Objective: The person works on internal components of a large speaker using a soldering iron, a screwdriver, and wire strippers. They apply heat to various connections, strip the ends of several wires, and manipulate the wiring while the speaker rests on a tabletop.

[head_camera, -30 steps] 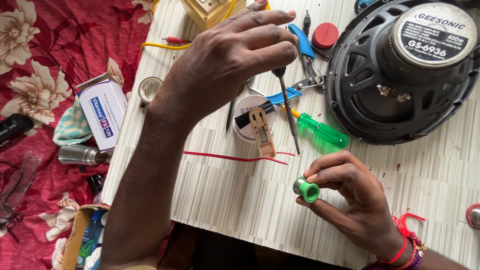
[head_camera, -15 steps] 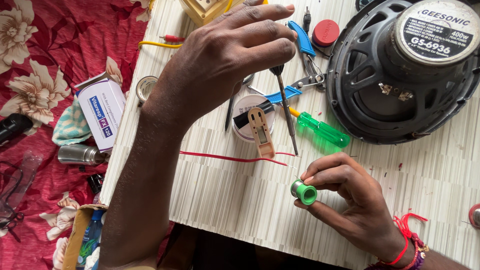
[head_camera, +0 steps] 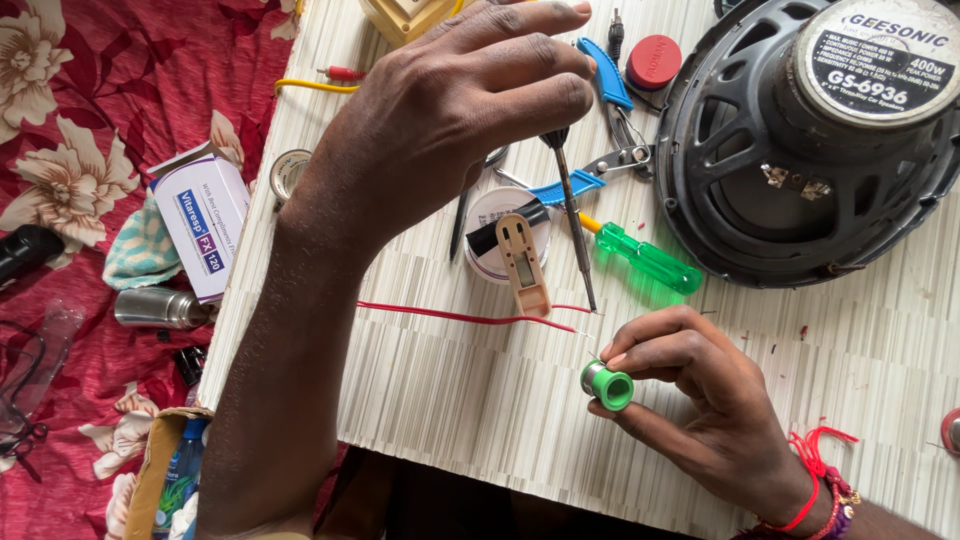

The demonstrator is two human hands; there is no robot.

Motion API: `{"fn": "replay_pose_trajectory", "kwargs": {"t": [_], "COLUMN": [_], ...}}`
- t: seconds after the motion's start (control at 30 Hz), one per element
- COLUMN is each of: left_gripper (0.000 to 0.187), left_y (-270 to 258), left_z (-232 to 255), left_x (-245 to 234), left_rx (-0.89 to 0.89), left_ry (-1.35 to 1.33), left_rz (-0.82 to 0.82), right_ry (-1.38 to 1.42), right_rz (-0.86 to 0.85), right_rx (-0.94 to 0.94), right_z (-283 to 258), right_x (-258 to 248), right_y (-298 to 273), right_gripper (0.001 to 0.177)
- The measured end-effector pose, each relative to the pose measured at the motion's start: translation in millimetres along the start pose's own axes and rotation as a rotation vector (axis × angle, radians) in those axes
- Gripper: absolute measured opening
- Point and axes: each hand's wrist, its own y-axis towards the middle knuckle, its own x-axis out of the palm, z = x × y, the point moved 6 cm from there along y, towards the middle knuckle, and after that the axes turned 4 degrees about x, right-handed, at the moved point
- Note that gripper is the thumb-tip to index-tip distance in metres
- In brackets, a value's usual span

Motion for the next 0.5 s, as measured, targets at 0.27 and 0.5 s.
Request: {"fn": "replay_pose_trajectory", "kwargs": {"t": [0.27,0.5], "left_gripper": [0.009,0.009], "left_y": [0.3,0.1], "left_z": [1.0,1.7], "left_x": [-0.4,-0.1], "left_rx": [-0.006,0.002], "left_ry": [-0.014,0.01], "left_rz": [-0.001,0.007], "right_ry": [0.002,0.0], "right_rz": [-0.001,-0.008], "right_rx": [0.008,0.005], "right_z": [0.8,0.6], "right_x": [-0.2,-0.1], "right_y": [0.0,0.7], "right_gripper": [0.029,0.029]}}
